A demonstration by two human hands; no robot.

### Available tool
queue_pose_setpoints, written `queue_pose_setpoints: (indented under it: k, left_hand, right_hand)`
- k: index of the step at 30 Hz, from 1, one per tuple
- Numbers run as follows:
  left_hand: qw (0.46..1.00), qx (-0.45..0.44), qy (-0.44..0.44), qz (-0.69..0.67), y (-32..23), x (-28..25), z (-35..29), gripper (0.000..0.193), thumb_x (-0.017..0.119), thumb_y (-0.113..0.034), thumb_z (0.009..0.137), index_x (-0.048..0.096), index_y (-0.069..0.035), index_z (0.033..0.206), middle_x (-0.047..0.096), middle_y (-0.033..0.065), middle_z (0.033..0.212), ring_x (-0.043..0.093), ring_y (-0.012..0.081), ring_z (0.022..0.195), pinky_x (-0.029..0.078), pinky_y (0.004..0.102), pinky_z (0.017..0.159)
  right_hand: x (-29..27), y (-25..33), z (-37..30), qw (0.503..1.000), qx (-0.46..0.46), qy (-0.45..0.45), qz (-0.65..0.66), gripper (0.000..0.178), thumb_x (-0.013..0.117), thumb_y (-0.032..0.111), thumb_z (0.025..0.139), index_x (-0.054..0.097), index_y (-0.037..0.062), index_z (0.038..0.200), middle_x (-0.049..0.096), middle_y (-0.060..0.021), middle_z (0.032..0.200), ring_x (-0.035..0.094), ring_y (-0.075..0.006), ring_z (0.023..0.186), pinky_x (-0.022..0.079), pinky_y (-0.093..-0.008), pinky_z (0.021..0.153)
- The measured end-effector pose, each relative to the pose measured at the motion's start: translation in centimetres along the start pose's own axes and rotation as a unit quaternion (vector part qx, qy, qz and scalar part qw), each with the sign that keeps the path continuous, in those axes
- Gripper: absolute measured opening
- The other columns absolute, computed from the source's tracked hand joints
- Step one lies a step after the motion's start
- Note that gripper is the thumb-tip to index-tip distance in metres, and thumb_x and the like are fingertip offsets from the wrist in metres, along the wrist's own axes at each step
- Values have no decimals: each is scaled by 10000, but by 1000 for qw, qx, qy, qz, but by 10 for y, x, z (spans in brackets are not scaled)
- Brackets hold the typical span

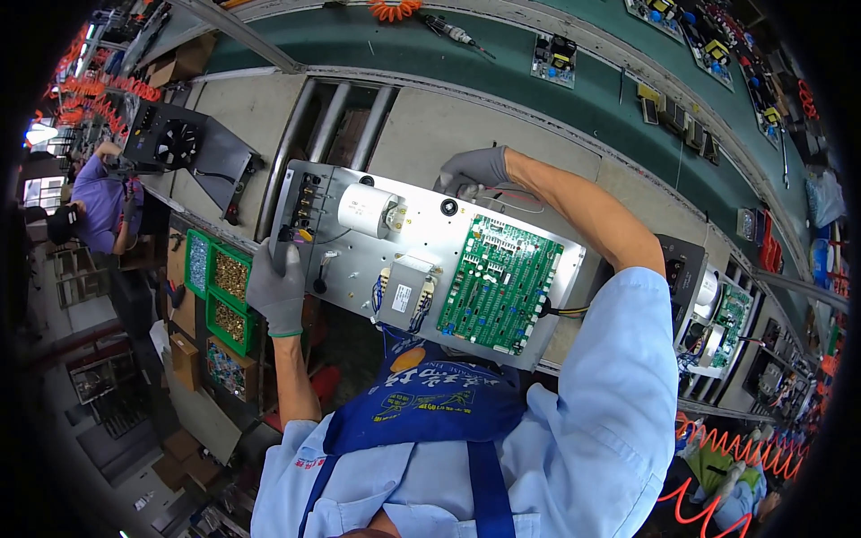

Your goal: Assembling electronic components into a metal chassis using a pneumatic screwdriver.

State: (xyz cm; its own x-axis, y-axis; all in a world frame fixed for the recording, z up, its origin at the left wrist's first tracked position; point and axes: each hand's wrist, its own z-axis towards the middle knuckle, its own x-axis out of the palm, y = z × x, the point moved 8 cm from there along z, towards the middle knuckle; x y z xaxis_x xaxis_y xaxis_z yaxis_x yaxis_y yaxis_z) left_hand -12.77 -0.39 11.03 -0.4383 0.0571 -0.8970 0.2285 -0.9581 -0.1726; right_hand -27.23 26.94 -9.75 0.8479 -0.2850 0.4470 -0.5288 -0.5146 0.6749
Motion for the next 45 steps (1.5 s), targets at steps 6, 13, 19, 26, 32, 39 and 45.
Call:
queue_pose_setpoints:
  k: [6, 13, 19, 26, 32, 39, 45]
  left_hand:
    - [999, -19, 29, -7, 4, 7, -2, 324, 664, -263, 819, 609, -63, 1069, 665, 109, 883, 654, 292, 763, 510, 381, 637]
    - [999, -30, 16, 9, 8, 7, -5, 353, 634, -306, 836, 593, -73, 1098, 660, 124, 949, 652, 310, 823, 510, 419, 678]
    - [1000, -9, 10, 21, 16, 6, -7, 364, 607, -359, 834, 574, -79, 1064, 640, 138, 894, 640, 345, 811, 503, 473, 668]
    - [998, -20, 60, 20, 21, 11, -7, 410, 616, -390, 819, 543, -94, 1092, 638, 138, 918, 643, 347, 819, 508, 481, 665]
    - [989, 28, 99, -104, 37, 22, -10, 462, 607, -391, 843, 525, -61, 1156, 626, 185, 1009, 630, 379, 895, 501, 483, 731]
    - [903, 44, 260, -338, 51, 51, 2, 517, 568, -320, 892, 493, 47, 1248, 607, 253, 1133, 596, 373, 1055, 460, 392, 884]
    - [784, -46, 359, -504, 57, 71, -5, 481, 593, -257, 867, 518, 35, 1242, 627, 107, 1036, 596, 175, 927, 480, 291, 796]
  right_hand:
    - [19, 29, 4, 942, -45, -89, -321, 498, 671, 265, 739, 601, -51, 1118, 645, -109, 866, 599, -170, 718, 484, -306, 632]
    - [17, 61, -39, 793, -2, -236, -562, 437, 703, 302, 698, 667, -3, 1010, 679, -165, 895, 654, -304, 834, 503, -389, 737]
    - [46, 92, -61, 645, 30, -329, -689, 209, 628, 209, 705, 706, 36, 793, 667, -188, 785, 650, -371, 749, 512, -442, 677]
    - [135, 209, -136, 554, -106, -544, -621, 253, 548, 239, 748, 695, 35, 756, 668, -186, 769, 660, -354, 734, 523, -442, 687]
    - [275, 204, -64, 669, -348, -452, -476, 295, 567, 326, 826, 648, 53, 907, 641, -170, 806, 630, -357, 755, 495, -446, 671]
    - [388, 81, 98, 710, -333, -315, -534, 425, 595, 295, 837, 562, -38, 1098, 601, -237, 966, 620, -357, 889, 517, -433, 729]
    - [342, -6, 78, 886, -142, -333, -291, 627, 558, 386, 896, 432, -51, 1328, 570, -248, 1203, 577, -351, 1106, 461, -417, 932]
